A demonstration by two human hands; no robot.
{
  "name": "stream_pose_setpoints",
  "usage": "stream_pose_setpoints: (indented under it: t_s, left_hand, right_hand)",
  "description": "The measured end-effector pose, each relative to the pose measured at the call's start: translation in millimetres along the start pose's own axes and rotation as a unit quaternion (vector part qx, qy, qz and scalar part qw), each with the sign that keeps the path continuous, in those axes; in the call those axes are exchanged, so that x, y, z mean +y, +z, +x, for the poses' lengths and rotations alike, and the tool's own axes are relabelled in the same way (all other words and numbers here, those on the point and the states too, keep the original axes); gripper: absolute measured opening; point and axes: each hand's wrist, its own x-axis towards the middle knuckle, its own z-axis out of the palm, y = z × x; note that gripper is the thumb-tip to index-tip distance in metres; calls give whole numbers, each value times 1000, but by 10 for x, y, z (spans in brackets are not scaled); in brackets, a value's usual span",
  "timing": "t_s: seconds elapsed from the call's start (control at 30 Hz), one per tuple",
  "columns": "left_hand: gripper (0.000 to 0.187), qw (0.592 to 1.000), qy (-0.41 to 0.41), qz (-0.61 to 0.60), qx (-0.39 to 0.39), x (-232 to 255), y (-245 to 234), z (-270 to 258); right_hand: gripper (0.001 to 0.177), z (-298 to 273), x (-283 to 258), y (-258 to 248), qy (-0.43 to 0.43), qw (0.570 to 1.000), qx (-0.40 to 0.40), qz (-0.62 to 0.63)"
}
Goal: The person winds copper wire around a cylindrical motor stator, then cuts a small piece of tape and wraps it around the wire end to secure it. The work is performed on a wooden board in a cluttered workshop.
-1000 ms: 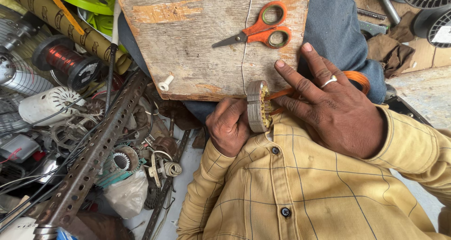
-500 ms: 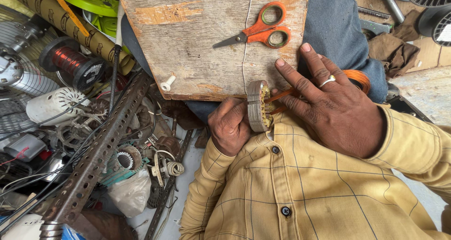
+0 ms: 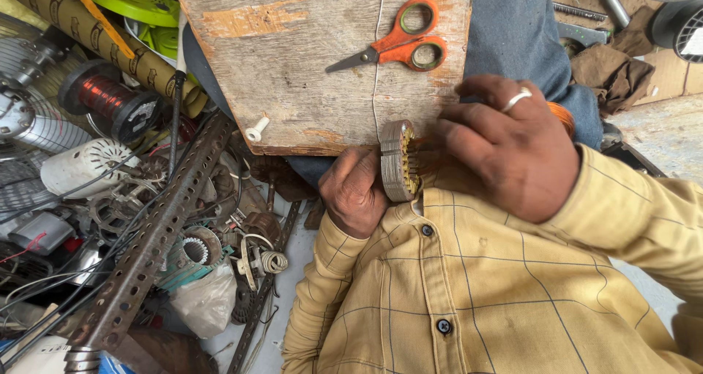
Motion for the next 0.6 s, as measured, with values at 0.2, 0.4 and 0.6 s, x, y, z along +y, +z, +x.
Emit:
stream_pose_setpoints:
  t_s: [0.2, 0.4, 0.6]
  left_hand:
    - [32, 999, 27, 40, 3, 36, -13, 45]
    - [32, 995, 71, 65, 25, 42, 8, 79]
    - [29, 995, 83, 42, 28, 66, 14, 111]
  right_hand:
    - [44, 40, 117, 178, -64, 996, 36, -55]
    - [41, -7, 177, 239, -128, 985, 64, -97]
    - [40, 37, 178, 235, -139, 985, 70, -72]
